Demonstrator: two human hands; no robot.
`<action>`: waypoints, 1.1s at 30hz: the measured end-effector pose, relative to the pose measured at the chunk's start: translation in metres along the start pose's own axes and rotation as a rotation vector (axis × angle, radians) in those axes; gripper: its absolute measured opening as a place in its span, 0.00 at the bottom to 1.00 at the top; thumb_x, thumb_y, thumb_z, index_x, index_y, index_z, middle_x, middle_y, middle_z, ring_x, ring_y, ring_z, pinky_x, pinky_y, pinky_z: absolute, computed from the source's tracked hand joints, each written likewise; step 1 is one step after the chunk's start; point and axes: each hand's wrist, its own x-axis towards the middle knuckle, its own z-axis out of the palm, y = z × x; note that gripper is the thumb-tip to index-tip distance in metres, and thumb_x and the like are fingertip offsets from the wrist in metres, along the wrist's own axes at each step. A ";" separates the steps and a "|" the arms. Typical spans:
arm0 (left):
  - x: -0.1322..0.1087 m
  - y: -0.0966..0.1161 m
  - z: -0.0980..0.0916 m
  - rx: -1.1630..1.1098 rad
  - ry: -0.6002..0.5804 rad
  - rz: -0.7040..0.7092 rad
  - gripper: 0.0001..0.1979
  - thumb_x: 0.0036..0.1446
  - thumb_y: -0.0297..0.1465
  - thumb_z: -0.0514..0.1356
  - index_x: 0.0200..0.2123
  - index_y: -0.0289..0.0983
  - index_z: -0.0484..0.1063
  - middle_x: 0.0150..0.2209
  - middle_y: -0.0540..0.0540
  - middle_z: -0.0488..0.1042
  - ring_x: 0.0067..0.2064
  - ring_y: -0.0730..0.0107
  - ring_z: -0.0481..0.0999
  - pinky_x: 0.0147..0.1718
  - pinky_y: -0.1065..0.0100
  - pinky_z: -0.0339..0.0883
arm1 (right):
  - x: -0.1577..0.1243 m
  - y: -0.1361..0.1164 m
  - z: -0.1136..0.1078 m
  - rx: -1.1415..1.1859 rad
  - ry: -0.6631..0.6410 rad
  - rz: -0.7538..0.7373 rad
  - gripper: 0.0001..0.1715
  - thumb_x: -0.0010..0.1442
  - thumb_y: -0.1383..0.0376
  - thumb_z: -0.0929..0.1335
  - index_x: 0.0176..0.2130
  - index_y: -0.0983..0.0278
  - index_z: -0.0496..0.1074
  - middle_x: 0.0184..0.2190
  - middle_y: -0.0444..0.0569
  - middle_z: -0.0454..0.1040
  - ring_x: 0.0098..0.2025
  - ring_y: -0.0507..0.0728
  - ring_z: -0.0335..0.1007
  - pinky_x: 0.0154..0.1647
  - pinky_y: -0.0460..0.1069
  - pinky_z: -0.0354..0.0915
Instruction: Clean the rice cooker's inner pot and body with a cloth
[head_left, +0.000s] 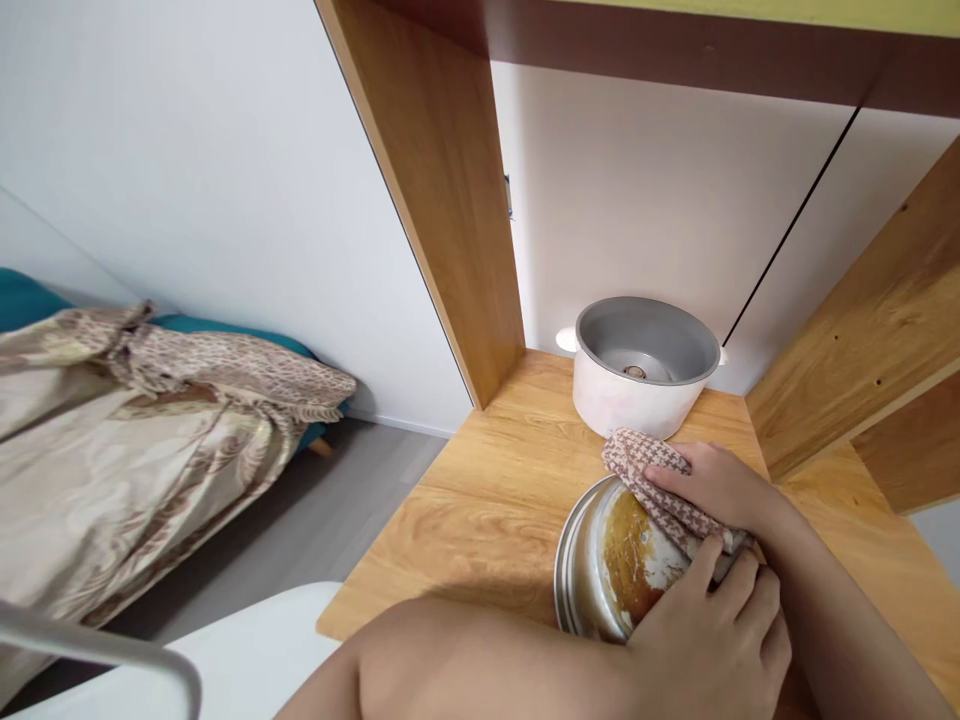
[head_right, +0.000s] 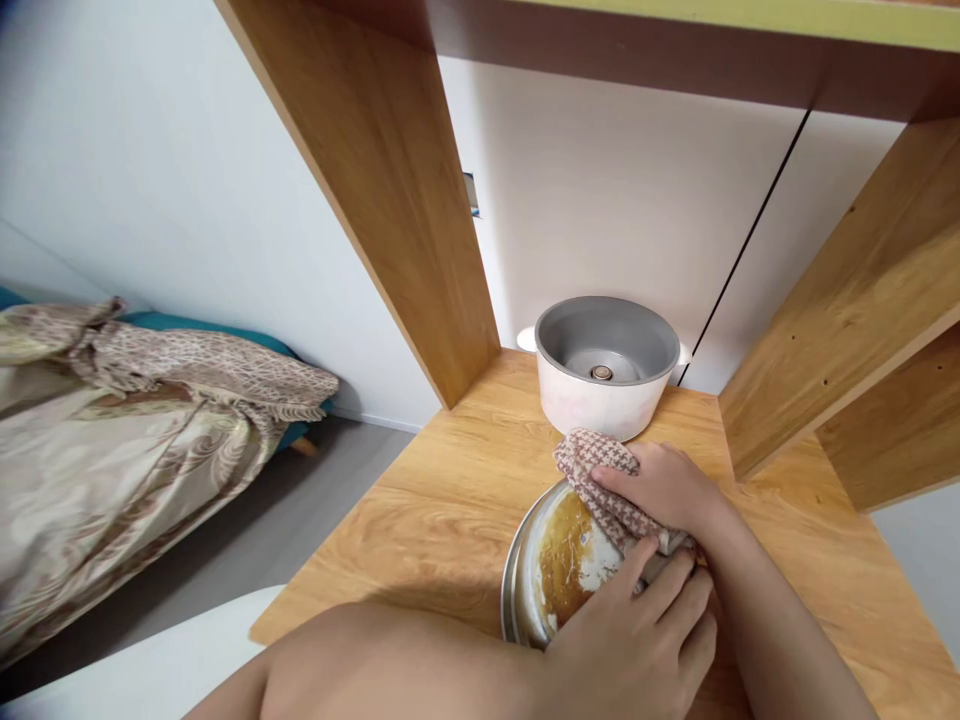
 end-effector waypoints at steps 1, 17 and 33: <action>0.000 0.000 0.000 -0.003 0.003 -0.004 0.16 0.71 0.34 0.54 0.50 0.36 0.80 0.55 0.40 0.77 0.59 0.52 0.71 0.63 0.47 0.53 | 0.000 0.000 0.000 -0.040 0.004 0.023 0.27 0.66 0.42 0.65 0.41 0.58 0.80 0.40 0.50 0.83 0.45 0.64 0.78 0.45 0.53 0.66; 0.004 0.001 -0.001 -0.073 -0.006 -0.039 0.16 0.70 0.33 0.54 0.48 0.36 0.80 0.52 0.41 0.78 0.57 0.54 0.71 0.62 0.49 0.53 | -0.002 -0.007 -0.003 -0.139 0.008 0.027 0.29 0.69 0.43 0.62 0.39 0.60 0.81 0.39 0.52 0.83 0.46 0.64 0.77 0.46 0.52 0.64; 0.004 0.005 0.001 -0.079 -0.012 -0.099 0.17 0.71 0.33 0.52 0.48 0.36 0.80 0.52 0.41 0.77 0.58 0.55 0.69 0.61 0.49 0.51 | -0.001 -0.006 -0.002 -0.165 0.004 0.046 0.30 0.68 0.40 0.61 0.41 0.59 0.79 0.41 0.53 0.82 0.46 0.65 0.77 0.44 0.54 0.64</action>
